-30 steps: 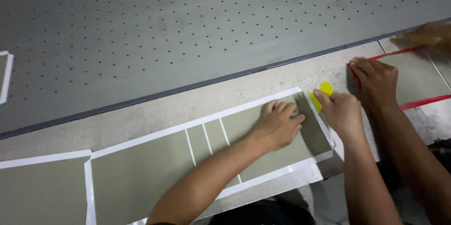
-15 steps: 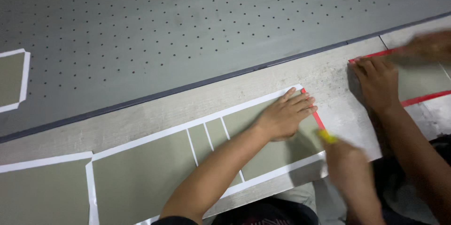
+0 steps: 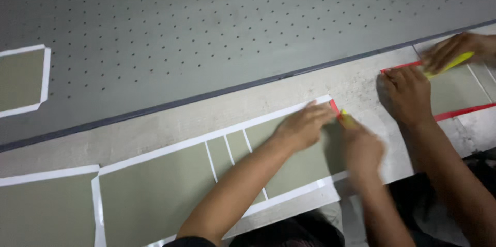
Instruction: The person applies red tape to the edges of rectangular panels using a yellow squeegee tool. They smooth the tape down along the borders and then flip the panels over to work on the other side.
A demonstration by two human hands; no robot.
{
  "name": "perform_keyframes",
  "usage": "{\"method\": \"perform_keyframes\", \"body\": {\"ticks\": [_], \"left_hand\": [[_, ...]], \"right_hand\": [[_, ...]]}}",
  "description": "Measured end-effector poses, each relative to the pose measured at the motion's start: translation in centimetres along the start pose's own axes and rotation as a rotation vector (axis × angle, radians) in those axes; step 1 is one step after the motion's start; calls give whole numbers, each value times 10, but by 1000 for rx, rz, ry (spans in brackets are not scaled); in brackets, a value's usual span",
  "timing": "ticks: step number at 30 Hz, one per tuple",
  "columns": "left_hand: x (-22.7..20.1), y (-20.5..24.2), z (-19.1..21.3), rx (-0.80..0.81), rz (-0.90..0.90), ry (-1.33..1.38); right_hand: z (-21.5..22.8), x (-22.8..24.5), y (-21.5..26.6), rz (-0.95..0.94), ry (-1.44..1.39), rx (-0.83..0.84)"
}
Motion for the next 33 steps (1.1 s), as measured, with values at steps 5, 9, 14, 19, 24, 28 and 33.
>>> {"method": "perform_keyframes", "body": {"ticks": [5,9,14,19,24,28,33], "left_hand": [[44,11,-16,-397,66,298],[36,32,4,-477,135,370],[50,47,9,-536,119,425],[44,67,28,-441,237,486],[51,87,18,-493,112,380],[39,104,43,-206,307,447],[40,105,25,-43,-24,33]], "right_hand": [[70,35,40,313,-62,-22],[54,19,-21,111,-191,-148],[98,101,36,288,-72,-67],[73,79,-3,201,-420,57],[113,112,60,394,-361,37],[102,71,57,355,-322,-152],[44,86,125,420,-129,-35]]}}
Point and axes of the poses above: each hand's wrist, its own y-axis away from the middle knuckle, its own z-axis out of the back of the hand, x = y × z, the point moved 1 cm from there along -y, towards the middle knuckle, and after that the axes turned 10 degrees about x, right-handed, at the moved point
